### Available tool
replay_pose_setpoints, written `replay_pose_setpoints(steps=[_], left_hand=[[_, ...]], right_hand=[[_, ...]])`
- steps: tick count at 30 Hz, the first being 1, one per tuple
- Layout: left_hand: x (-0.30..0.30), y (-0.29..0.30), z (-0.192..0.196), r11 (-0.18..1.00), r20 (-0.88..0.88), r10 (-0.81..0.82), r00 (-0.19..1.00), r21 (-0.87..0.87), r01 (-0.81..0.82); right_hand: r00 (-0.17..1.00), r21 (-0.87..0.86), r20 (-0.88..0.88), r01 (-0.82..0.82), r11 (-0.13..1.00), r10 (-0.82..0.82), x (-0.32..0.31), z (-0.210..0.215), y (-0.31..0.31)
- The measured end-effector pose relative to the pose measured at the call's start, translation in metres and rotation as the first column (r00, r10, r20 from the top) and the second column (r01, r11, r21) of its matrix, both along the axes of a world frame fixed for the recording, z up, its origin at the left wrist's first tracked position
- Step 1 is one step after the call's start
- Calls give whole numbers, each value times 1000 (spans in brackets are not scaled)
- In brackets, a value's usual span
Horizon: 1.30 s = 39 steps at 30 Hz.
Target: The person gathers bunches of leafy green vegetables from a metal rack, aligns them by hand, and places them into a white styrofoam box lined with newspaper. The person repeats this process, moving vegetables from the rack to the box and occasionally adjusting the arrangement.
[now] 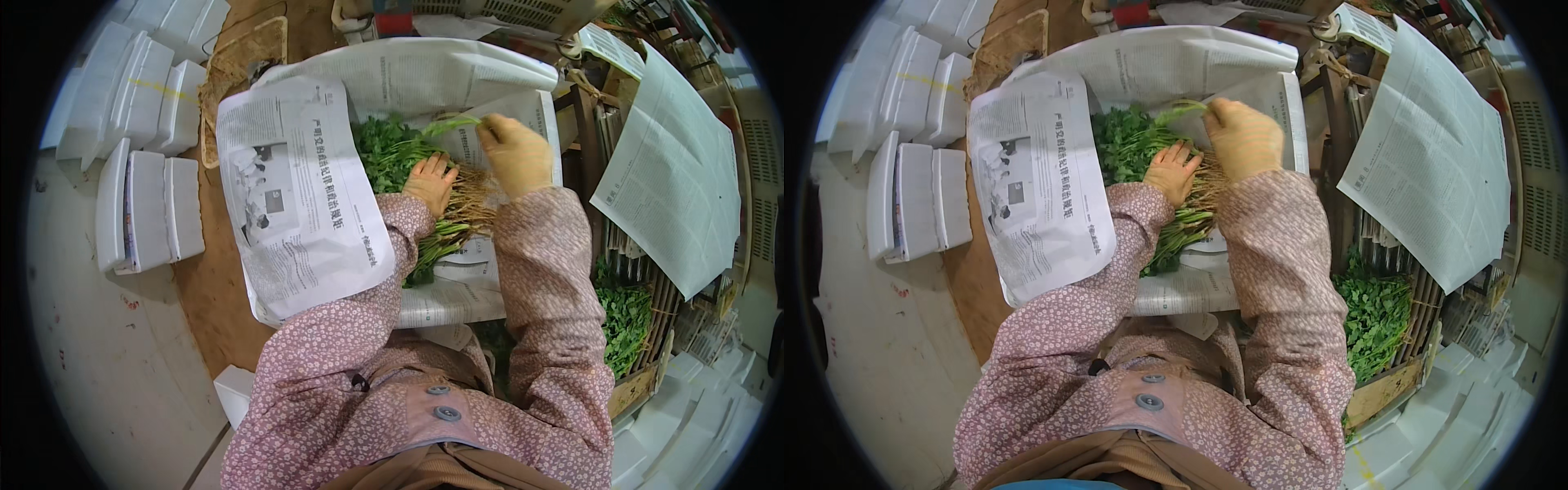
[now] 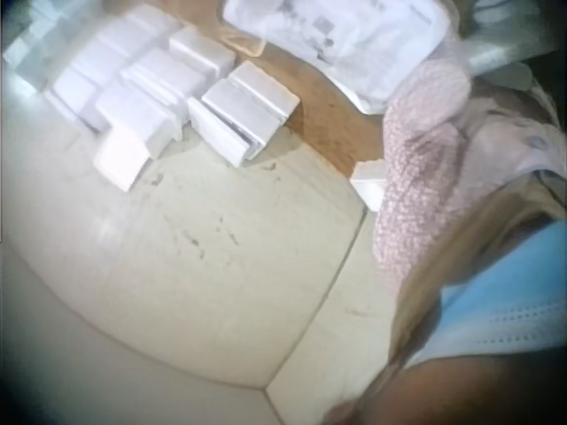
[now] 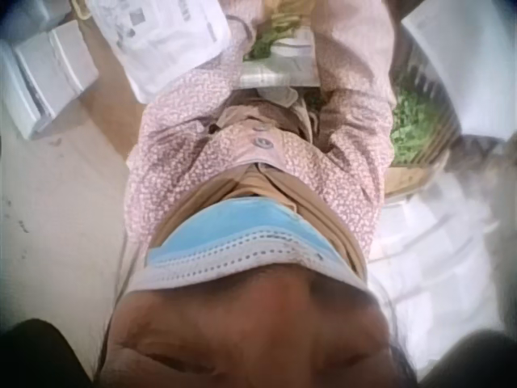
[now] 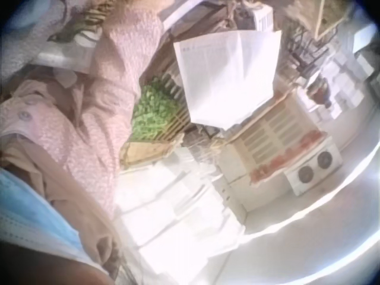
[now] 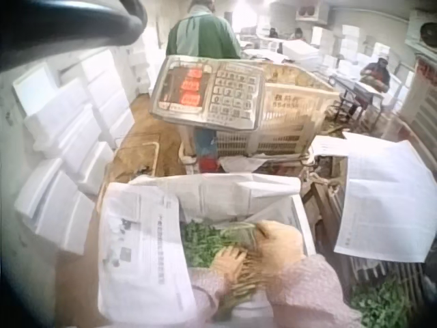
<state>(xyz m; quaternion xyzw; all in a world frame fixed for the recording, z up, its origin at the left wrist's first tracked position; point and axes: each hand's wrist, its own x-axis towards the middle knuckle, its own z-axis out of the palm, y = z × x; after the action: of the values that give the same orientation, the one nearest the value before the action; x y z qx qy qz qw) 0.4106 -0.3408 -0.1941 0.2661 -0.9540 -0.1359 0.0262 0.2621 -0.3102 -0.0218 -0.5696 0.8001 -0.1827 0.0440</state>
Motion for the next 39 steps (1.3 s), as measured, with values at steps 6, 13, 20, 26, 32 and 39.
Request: replay_pose_setpoints(steps=[6, 13, 20, 26, 32, 39], left_hand=[[-22, -9, -48, 993, -115, 45, 992, -107, -58], [21, -31, 19, 983, -490, -178, 854, -58, 172], [197, -62, 87, 965, -359, 263, 895, 89, -248], [328, -131, 118, 484, -135, 871, 472, 393, -782], [199, -147, 134, 295, -148, 916, 373, 879, -374], [-213, 297, 223, 512, -552, -596, 583, 298, 806]], right_hand=[[686, -317, 724, 422, 850, -71, -30, 104, 78], [536, -398, 791, 816, 419, -294, -73, 183, 276], [335, -597, 584, 794, -112, -740, -106, 160, 567], [78, 532, -310, 840, -105, -948, -116, -18, 702], [80, 300, 233, 942, 150, -969, -146, 35, 627], [565, 381, 42, 754, 536, -824, -212, -8, 567]])
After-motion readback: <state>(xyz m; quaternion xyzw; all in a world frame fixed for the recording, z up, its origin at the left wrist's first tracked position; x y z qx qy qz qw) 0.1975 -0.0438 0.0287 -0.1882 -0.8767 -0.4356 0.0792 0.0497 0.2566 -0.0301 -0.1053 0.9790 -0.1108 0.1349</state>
